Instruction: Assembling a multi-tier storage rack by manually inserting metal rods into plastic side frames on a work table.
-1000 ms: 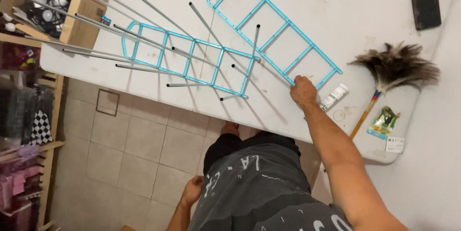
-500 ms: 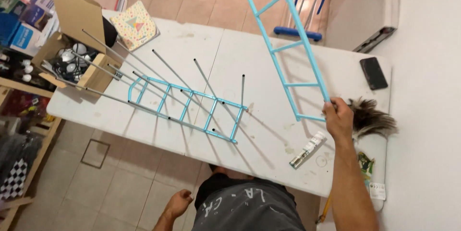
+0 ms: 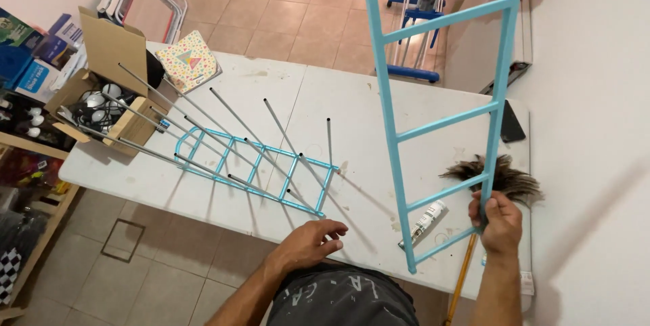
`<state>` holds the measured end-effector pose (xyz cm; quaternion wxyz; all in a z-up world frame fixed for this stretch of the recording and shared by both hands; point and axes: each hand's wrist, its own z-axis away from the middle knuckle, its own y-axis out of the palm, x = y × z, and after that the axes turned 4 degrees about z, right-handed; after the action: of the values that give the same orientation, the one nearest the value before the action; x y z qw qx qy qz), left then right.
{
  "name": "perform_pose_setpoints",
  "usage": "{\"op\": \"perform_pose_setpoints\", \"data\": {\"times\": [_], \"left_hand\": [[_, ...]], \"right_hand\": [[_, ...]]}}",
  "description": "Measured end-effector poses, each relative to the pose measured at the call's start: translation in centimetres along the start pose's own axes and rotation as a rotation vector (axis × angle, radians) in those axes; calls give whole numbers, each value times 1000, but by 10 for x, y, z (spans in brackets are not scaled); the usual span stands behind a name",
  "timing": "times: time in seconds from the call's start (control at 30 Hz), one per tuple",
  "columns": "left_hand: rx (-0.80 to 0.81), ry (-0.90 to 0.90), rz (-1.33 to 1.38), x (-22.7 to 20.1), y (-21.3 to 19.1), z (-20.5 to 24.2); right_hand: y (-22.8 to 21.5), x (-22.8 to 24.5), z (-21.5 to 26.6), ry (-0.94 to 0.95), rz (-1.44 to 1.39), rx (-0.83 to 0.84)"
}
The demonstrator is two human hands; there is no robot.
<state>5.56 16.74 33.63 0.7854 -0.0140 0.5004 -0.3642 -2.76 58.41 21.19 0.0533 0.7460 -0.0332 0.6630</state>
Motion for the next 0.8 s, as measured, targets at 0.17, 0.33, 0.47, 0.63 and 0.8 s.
{"op": "perform_pose_setpoints", "data": {"times": [0.17,0.33,0.47,0.63,0.8], "left_hand": [[93,8,-54,2,9,5],[45,-53,4,21,18,10],[80,-163,76,16,17,18],[143,8,313,48,-7,26],[-238,514,251,10,-118,120]], "right_hand": [[20,-4,3,130,-203,117],[37,-14,-4,60,-218,220],[36,-53,-13,66,-343,354],[47,-35,-17,42,-413,392],[52,-24,-7,9,-358,378]]}}
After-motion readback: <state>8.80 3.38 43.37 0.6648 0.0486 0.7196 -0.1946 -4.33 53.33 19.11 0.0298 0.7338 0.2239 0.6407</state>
